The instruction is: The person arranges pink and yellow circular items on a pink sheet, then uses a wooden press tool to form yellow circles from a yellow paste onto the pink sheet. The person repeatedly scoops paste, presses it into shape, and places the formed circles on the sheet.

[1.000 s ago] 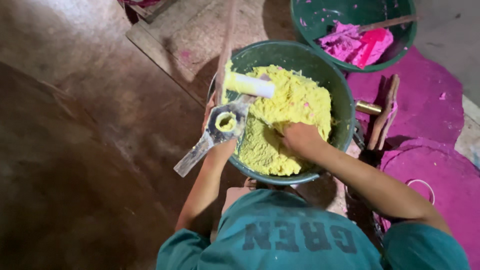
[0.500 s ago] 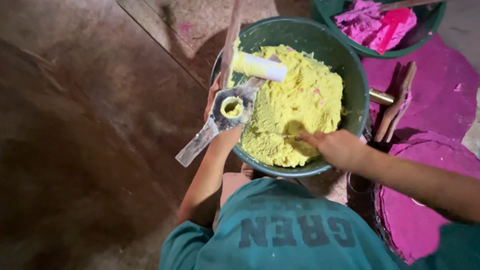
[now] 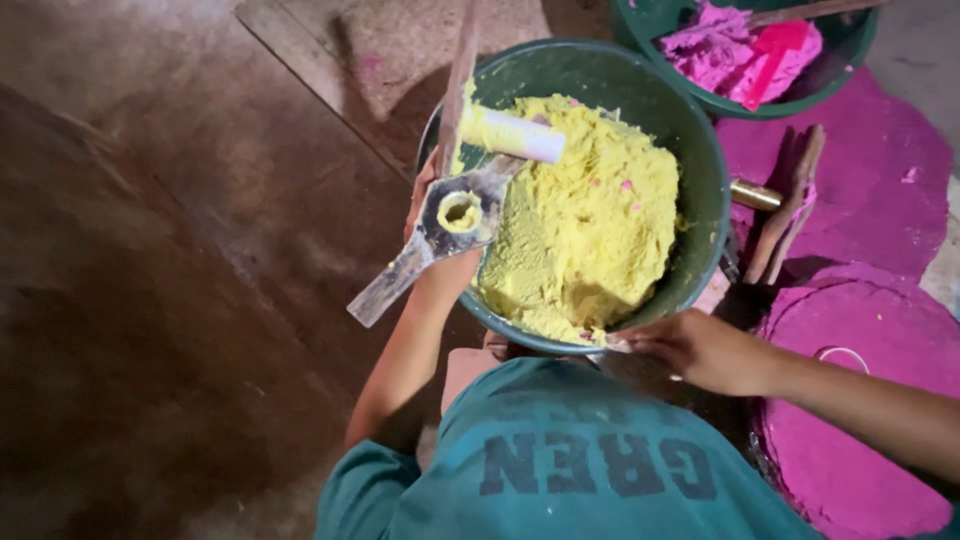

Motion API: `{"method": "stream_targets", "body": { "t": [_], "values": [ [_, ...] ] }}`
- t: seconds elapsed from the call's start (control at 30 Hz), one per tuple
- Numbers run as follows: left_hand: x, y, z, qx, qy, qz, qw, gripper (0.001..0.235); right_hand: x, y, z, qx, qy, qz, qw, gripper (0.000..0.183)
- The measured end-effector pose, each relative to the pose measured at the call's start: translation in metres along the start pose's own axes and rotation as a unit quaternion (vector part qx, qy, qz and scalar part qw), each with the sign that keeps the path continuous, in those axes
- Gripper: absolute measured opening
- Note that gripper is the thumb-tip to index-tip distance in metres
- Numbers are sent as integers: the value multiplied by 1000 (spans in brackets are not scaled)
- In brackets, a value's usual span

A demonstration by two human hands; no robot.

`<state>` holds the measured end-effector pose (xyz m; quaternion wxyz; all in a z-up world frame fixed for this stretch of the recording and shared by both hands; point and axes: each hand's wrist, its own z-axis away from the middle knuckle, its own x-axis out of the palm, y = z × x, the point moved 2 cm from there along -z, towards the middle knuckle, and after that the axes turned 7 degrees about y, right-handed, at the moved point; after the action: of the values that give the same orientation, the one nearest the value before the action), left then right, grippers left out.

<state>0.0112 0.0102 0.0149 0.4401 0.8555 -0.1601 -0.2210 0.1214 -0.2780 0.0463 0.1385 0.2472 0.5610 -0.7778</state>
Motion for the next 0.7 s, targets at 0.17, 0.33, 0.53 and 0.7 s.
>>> {"method": "stream_targets", "body": {
  "t": [0.17,0.33,0.53,0.7],
  "values": [
    [7,9,-11,-14,-59,-225,972,76,-76,-1,24,263,-27,-47,963,45],
    [-1,40,-11,119,-219,-70,966,82,-125,-38,-7,115,9,150,982,38],
    [40,34,6,50,-306,-149,939,79,-68,-101,-51,50,11,541,839,25],
    [39,14,23,123,-325,-143,927,66,-45,-106,-29,-154,62,554,816,29]
  ]
}}
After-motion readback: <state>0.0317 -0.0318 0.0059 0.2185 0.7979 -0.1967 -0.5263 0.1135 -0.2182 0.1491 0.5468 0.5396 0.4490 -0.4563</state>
